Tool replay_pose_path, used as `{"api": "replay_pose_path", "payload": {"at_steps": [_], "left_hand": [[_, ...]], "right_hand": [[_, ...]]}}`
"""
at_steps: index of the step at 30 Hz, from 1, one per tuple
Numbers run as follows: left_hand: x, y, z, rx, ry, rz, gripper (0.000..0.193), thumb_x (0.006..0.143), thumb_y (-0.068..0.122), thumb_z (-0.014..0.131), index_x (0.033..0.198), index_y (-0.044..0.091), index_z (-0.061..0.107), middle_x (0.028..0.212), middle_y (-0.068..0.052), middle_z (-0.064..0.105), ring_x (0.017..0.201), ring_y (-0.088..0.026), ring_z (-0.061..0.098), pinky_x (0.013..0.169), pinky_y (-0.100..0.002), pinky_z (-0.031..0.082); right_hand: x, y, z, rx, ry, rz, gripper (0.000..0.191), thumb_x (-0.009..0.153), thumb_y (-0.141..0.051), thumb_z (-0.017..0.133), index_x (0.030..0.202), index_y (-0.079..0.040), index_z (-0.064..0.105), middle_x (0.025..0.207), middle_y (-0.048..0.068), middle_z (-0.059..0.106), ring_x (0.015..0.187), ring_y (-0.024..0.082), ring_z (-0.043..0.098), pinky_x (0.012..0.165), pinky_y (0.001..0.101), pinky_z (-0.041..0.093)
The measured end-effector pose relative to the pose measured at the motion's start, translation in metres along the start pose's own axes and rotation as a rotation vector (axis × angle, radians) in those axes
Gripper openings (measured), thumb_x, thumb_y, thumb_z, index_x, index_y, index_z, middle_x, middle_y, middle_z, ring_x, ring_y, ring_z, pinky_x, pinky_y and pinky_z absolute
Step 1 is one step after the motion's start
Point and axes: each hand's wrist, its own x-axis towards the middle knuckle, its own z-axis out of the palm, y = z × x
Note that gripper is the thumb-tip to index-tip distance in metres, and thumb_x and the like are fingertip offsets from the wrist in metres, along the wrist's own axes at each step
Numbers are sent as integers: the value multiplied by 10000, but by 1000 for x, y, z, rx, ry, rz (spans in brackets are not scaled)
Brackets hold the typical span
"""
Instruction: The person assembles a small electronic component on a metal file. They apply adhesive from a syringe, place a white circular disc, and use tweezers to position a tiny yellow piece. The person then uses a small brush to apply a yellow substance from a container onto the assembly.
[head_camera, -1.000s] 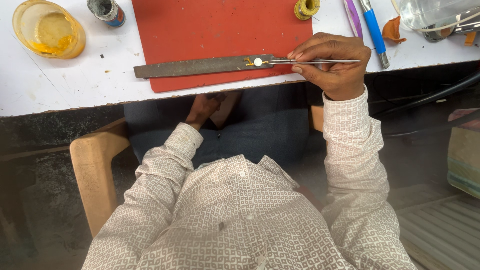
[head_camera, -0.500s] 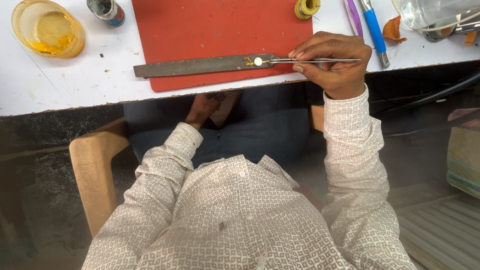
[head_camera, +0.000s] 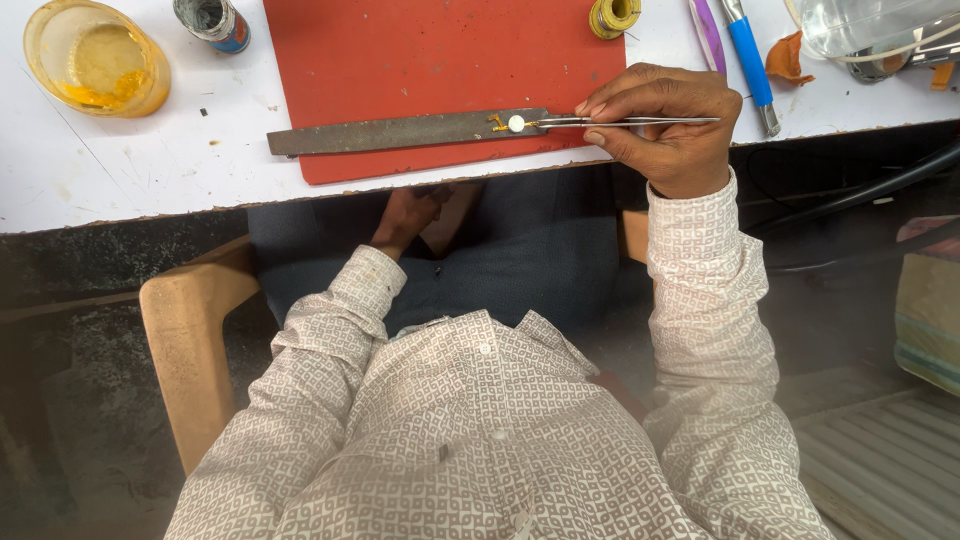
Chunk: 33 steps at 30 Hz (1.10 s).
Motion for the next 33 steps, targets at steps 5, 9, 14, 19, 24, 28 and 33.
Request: {"api": "replay_pose_path", "payload": {"at_steps": [5, 9, 14, 19, 24, 28, 33], "left_hand": [[0, 8, 1, 37, 10, -30, 435, 917, 435, 739, 1046, 27, 660, 763, -57, 646, 613, -136, 570, 573, -288, 502], [-1, 13, 2, 58, 14, -63, 428, 917, 437, 731, 1049, 34, 671, 765, -43, 659, 615, -127, 577, 582, -282, 508], [-2, 10, 2, 7, 3, -36, 390, 955, 358, 739, 1082, -3, 666, 794, -92, 653, 652, -182, 586, 609, -314, 512], [-3, 9, 4, 291, -24, 206, 401, 953, 317, 703, 1171, -17, 665, 1074, -162, 745, 996, -290, 726, 882, -401, 582], [-15, 21, 4, 624, -60, -37, 329, 925, 337, 717, 1053, 34, 733, 1000, -146, 764, 903, -285, 734, 853, -415, 573], [-40, 62, 8, 656, -194, 8, 283, 926, 323, 731, 991, 48, 748, 856, -125, 749, 789, -251, 704, 763, -396, 549], [-76, 140, 3, 543, -288, 48, 214, 886, 255, 755, 931, 46, 730, 673, -68, 664, 575, -178, 613, 560, -339, 480]], "right_hand": [[1, -1, 1, -1, 7, 4, 201, 911, 36, 874, 1041, 6, 723, 1037, 195, 747, 942, 256, 774, 799, 311, 673], [1, -2, 1, 0, 7, 9, 200, 902, 27, 874, 1035, 4, 726, 1032, 196, 748, 939, 256, 776, 788, 305, 670], [0, -1, 0, 5, 4, 10, 194, 917, 15, 874, 1044, 1, 727, 1044, 197, 748, 949, 257, 776, 797, 308, 672], [0, -2, -1, 38, 7, 19, 206, 919, 4, 877, 1059, 9, 725, 1055, 200, 747, 947, 252, 775, 819, 315, 667], [1, 1, -1, 68, 19, 23, 203, 917, 1, 875, 1046, 14, 719, 1040, 196, 743, 930, 243, 769, 798, 303, 658], [-3, 1, -2, 64, 92, 9, 198, 958, -7, 867, 1079, 28, 714, 1008, 200, 731, 909, 255, 752, 796, 310, 640], [-7, -15, 18, 271, 390, 70, 222, 973, -55, 849, 1113, 43, 707, 1046, 177, 717, 806, 239, 743, 719, 341, 651]]}}
